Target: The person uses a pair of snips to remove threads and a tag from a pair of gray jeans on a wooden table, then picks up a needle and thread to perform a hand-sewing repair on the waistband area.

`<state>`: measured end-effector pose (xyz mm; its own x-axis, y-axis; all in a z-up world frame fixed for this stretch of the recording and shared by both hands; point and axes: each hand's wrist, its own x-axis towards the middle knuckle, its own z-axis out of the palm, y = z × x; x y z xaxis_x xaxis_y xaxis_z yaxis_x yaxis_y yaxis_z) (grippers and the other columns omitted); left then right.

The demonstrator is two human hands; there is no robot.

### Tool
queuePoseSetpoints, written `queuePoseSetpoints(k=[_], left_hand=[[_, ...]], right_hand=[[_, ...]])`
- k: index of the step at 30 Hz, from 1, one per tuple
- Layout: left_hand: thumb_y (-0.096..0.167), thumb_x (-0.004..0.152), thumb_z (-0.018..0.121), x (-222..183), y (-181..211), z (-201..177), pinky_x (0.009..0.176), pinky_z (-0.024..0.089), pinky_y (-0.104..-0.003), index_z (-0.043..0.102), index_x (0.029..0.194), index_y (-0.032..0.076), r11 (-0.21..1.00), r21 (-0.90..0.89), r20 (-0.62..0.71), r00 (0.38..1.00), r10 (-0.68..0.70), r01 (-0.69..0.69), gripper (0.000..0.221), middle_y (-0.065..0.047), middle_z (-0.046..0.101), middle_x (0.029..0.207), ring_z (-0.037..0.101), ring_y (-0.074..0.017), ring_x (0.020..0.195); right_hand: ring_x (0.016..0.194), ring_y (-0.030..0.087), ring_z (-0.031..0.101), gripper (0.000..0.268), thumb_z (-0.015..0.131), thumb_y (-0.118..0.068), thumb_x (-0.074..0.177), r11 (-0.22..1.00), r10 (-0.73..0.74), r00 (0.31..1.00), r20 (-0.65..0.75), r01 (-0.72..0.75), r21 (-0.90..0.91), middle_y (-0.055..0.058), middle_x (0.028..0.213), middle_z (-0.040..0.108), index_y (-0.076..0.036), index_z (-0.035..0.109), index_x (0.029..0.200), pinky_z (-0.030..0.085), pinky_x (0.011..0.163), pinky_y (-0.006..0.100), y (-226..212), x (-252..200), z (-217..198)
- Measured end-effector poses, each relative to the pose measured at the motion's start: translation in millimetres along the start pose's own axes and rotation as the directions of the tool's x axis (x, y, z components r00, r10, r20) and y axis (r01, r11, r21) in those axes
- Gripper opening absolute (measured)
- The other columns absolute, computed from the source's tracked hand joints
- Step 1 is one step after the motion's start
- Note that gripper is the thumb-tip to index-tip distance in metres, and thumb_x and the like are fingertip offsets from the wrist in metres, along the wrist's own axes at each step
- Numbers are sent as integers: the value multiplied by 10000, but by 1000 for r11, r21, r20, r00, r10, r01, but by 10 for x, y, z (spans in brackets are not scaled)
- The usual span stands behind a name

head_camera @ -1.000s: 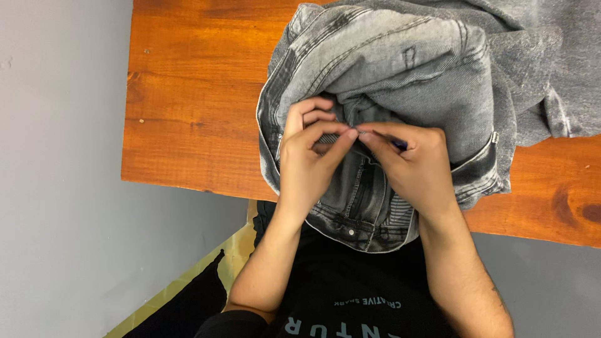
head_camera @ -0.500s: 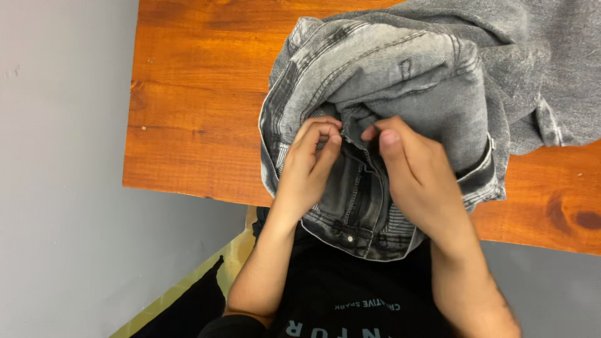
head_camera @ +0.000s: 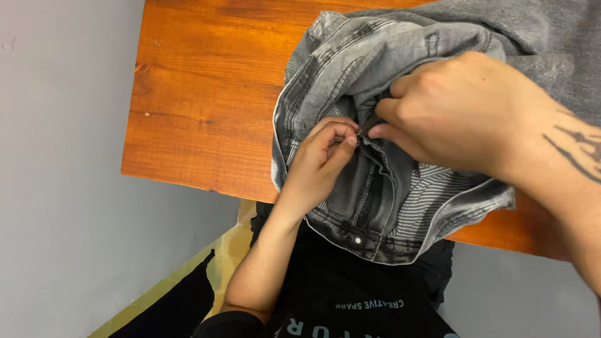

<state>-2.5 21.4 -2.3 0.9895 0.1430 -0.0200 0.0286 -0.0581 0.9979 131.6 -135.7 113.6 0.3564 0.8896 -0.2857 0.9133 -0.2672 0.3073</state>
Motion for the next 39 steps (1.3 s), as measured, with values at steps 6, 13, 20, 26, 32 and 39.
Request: queuePoseSetpoints(k=[6, 13, 20, 26, 32, 39], left_hand=[[155, 1039, 551, 6, -51, -12, 878, 515, -235, 639, 1030, 72, 999, -26, -19, 1000, 21, -21, 121, -55, 633, 1172, 619, -121, 1075], [179, 1049, 542, 14, -41, -32, 921, 520, -245, 638, 1033, 69, 999, -40, 13, 1000, 25, -24, 146, -67, 621, 1181, 619, -131, 1089], [153, 1053, 534, 13, -61, -22, 823, 502, -222, 633, 1035, 52, 999, -28, 20, 999, 41, -40, 142, -56, 614, 1174, 606, -108, 989], [180, 1059, 481, -151, 107, 101, 1004, 483, -335, 573, 1016, 68, 968, 172, -23, 982, 187, -181, 150, -98, 564, 1183, 597, -218, 1145], [166, 1042, 588, -807, 281, 1314, 1104, 513, -535, 667, 1032, -16, 698, 59, 380, 663, 645, -714, 199, -224, 650, 1130, 621, -412, 1177], [223, 988, 580, -1338, -537, 2782, 887, 574, -444, 602, 1299, 318, 518, 192, 905, 354, 235, -833, 326, -8, 462, 1581, 553, -270, 1385]], right_hand=[[707, 175, 708, 495, 428, -593, 1075, 997, -30, 990, 137, 39, -64, -120, 688, 643, -289, 639, 747, 531, 485, 344, 17, 101, -88], [682, 178, 702, 522, 427, -583, 1095, 996, -49, 985, 168, 61, -69, -117, 662, 641, -282, 629, 719, 540, 491, 343, -10, 157, -81], [653, 173, 695, 550, 457, -562, 1093, 994, -52, 993, 109, 61, -87, -86, 651, 639, -261, 614, 661, 537, 499, 330, -35, 172, -10], [736, 191, 749, 472, 384, -643, 1046, 994, 85, 988, 129, -75, -83, -125, 806, 682, -301, 619, 822, 577, 514, 405, 111, -200, -34], [1028, 347, 577, 427, 686, -115, 1014, 311, 693, 720, 40, -348, 885, 243, 1121, 606, 124, 640, 1365, 432, 875, 422, 144, -1353, 1012], [1041, 279, 602, 392, 455, -203, 1129, 189, 741, 662, 114, -369, 910, 193, 1195, 643, 92, 621, 1326, 468, 821, 376, -118, -2192, 1412]])
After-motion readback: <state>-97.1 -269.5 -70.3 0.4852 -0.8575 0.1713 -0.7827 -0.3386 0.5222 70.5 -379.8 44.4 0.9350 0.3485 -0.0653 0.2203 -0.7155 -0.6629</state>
